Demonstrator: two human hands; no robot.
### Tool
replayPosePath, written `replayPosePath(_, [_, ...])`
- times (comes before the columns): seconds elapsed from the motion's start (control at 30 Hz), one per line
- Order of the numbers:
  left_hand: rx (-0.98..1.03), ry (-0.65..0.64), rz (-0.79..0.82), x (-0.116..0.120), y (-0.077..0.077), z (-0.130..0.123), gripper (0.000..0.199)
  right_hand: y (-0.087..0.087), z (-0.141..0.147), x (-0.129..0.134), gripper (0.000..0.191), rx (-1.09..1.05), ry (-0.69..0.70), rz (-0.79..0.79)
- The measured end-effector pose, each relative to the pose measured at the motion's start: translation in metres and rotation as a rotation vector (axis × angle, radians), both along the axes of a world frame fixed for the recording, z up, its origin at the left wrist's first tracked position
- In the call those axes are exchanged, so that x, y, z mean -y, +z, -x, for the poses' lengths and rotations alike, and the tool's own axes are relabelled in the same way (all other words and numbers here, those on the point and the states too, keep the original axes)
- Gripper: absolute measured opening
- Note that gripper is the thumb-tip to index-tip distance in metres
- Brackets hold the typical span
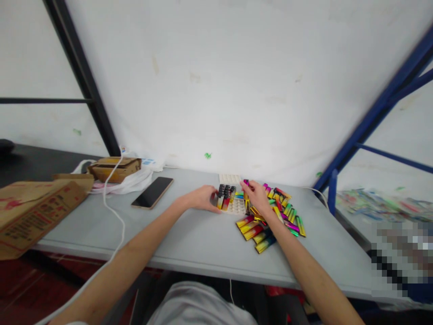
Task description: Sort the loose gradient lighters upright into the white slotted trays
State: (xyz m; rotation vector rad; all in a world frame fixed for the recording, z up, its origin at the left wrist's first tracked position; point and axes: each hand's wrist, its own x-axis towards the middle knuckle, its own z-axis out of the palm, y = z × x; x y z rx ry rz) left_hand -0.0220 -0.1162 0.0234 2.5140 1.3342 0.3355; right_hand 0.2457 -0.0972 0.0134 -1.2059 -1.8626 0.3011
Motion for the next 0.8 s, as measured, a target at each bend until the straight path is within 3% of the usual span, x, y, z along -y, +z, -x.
replayPosePath(0.17, [0.007, -0.028, -0.031, -0.001, -0.003, -0.002, 0.066, 0.003, 0.009, 0.006, 0.054, -0.281, 0.24, 0.237])
replayPosePath(0.27, [0.013, -0.035, -0.025, 0.001, 0.0, -0.003, 0.063, 0.001, 0.015, 0.01, 0.052, -0.463, 0.309, 0.407])
replayPosePath(0.47, [0.031, 0.006, 0.056, 0.006, 0.005, -0.005, 0.064, 0.005, 0.024, 0.017, 0.065, -0.656, 0.298, 0.562])
replayPosePath(0.67, [0.046, 0.012, 0.075, 0.006, 0.004, -0.005, 0.065, 0.005, 0.031, 0.023, 0.055, -0.688, 0.179, 0.616])
replayPosePath(0.8, [0.059, 0.004, 0.072, 0.006, 0.004, -0.004, 0.065, 0.001, 0.032, 0.025, 0.05, -0.634, 0.222, 0.575])
